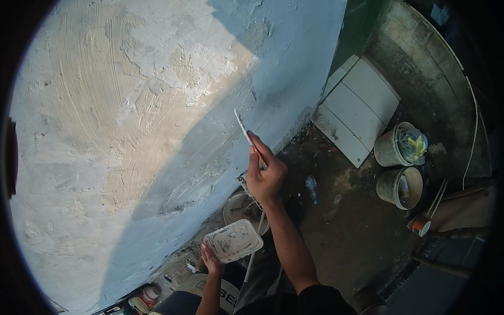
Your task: The person applies plaster or filler from a plastic container onto a wall using a putty knife to patch imperfections.
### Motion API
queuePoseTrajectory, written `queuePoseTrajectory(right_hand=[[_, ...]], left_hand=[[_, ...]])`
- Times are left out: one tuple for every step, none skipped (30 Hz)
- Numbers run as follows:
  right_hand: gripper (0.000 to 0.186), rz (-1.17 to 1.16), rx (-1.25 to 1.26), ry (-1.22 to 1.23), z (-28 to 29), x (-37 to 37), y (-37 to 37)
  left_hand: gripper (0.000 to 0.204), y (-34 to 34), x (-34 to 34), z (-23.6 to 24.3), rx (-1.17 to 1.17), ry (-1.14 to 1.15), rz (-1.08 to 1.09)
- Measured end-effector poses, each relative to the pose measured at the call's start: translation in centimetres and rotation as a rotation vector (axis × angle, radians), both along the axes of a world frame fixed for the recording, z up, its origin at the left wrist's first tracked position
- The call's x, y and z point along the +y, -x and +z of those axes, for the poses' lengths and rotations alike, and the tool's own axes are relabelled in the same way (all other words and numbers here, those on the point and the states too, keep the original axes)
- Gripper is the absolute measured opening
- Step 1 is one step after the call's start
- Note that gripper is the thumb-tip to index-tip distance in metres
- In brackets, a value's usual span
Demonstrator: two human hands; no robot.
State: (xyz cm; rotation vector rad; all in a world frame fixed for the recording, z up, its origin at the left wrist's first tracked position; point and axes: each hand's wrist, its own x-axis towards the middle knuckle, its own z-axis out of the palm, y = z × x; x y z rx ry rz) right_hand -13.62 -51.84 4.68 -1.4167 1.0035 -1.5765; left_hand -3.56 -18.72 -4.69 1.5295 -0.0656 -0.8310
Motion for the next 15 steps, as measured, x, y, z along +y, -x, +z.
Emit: queuePoseTrajectory(right_hand=[[0.027, -0.078, -0.025, -0.014, 0.2, -1.8, 1.1], [0.026, -0.128, -0.084, -0.028, -0.3, -4.0, 2.2], [0.026, -0.135, -0.079, -0.038, -0.7, -6.1, 3.0], [0.025, -0.143, -0.076, -0.048, -0.9, -7.8, 3.4], [0.025, -0.144, -0.076, -0.047, -0.8, -8.5, 2.8], [0.025, -0.100, -0.023, -0.053, -0.8, -9.0, 2.1], [0.025, -0.054, 0.029, -0.060, -0.5, -9.0, 1.1], [0.025, -0.025, -0.009, -0.036, 0.2, -8.2, 0.5], [0.025, -0.025, -0.009, -0.036, 0.2, -7.7, 0.1], [0.024, 0.014, -0.027, -0.036, 0.2, -7.2, -0.2], [0.024, 0.051, -0.044, -0.036, 0.2, -6.7, -0.5], [0.025, 0.055, -0.020, -0.033, 0.3, -5.9, -0.9], [0.025, 0.059, -0.021, -0.036, 0.9, -5.0, -1.3], [0.025, 0.099, -0.012, -0.036, 1.5, -4.2, -1.6], [0.026, 0.139, -0.003, -0.036, 1.9, -3.4, -1.9]], left_hand=[[0.042, -0.1, 0.0, 0.2, -0.002, 0.001, 0.002], [0.042, 0.0, 0.0, 0.2, 0.008, 0.010, -0.020], [0.043, 0.1, 0.0, 0.3, 0.019, 0.015, -0.043], [0.043, 0.2, 0.1, 0.2, 0.020, 0.017, -0.044], [0.043, 0.3, 0.3, 0.0, 0.022, 0.004, -0.035], [0.043, 0.3, 0.4, -0.1, 0.025, -0.008, -0.026], [0.043, 0.4, 0.6, -0.2, 0.023, -0.008, -0.025], [0.043, 0.4, 0.8, -0.3, 0.013, -0.020, 0.000], [0.043, 0.4, 0.9, -0.4, 0.003, -0.031, 0.024], [0.043, 0.4, 0.9, -0.4, 0.004, -0.031, 0.025], [0.043, 0.3, 0.9, -0.4, 0.015, -0.034, 0.024], [0.042, 0.3, 0.9, -0.4, 0.025, -0.037, 0.023], [0.042, 0.1, 1.2, -0.3, 0.025, -0.039, 0.027], [0.042, -0.2, 1.3, -0.2, -0.002, -0.019, -0.019], [0.042, -0.4, 1.4, -0.2, -0.030, 0.001, -0.065]])
